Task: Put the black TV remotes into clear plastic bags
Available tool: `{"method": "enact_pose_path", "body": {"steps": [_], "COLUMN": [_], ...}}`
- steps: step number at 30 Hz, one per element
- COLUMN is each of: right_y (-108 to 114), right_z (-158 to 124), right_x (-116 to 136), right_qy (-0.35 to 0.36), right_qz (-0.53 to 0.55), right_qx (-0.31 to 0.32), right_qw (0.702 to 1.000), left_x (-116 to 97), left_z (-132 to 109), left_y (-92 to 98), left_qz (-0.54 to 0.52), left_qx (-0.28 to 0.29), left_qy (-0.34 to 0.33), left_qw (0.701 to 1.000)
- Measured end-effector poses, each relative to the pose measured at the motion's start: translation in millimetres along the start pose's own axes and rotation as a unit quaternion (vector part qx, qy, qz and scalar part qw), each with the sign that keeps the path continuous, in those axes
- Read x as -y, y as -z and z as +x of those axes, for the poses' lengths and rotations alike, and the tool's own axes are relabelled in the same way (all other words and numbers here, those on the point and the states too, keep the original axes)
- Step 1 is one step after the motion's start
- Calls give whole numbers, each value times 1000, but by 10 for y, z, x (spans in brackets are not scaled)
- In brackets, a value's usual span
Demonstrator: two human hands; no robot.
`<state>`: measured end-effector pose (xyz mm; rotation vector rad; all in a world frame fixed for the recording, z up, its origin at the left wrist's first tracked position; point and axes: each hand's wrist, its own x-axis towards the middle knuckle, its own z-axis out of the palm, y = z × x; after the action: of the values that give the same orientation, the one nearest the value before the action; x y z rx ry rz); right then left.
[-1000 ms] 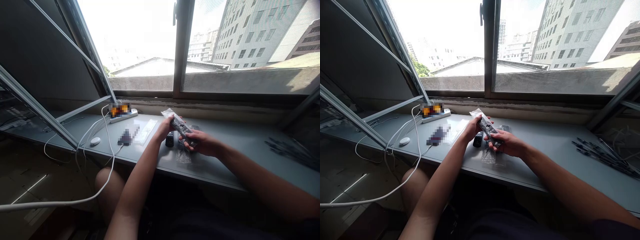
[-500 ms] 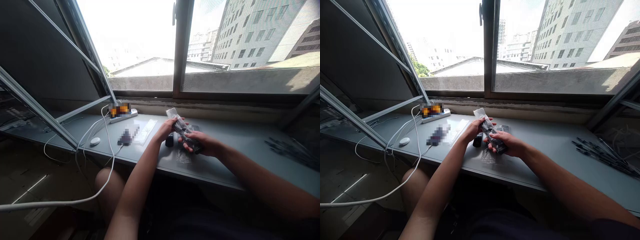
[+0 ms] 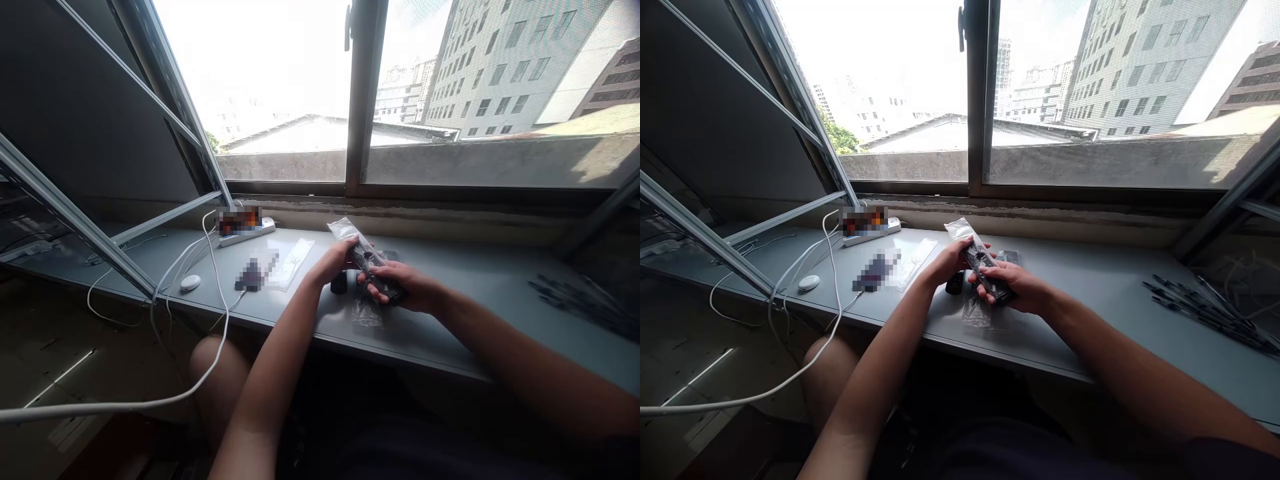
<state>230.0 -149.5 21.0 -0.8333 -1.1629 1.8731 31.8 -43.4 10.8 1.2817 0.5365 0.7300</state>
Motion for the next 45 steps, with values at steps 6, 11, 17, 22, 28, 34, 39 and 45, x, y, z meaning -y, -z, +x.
{"method": "enact_pose_path", "body": {"steps": [6, 11, 17, 22, 28, 34, 39, 45], "right_y": [-16, -3, 37, 31, 50, 57, 37, 62], "right_z": [-3, 0, 8, 7, 28, 32, 34, 53], "right_x": [8, -2, -27, -17, -31, -29, -17, 25], "right_qy": [-6, -3, -1, 6, 9, 6, 24, 54], "right_qz": [-5, -10, -8, 6, 0, -11, 20, 74], "right_qx": [-1, 4, 8, 7, -1, -5, -43, -152], "right_qw": [1000, 1000, 1000, 1000, 1000, 1000, 999, 984], "left_x": [14, 37, 17, -1, 10, -5, -52, -63], "left_z": [19, 53, 57, 31, 14, 80, 111, 86], "left_y": [18, 75, 80, 35, 36, 120, 237, 332], "left_qz": [-6, -9, -3, -16, -9, -49, -129, -135], "left_qx": [-2, -13, -54, -28, -21, -115, -296, -380], "left_qy": [-35, -66, -82, -49, -44, -94, -146, -147], "left_qw": [999, 998, 995, 998, 999, 988, 935, 903]}}
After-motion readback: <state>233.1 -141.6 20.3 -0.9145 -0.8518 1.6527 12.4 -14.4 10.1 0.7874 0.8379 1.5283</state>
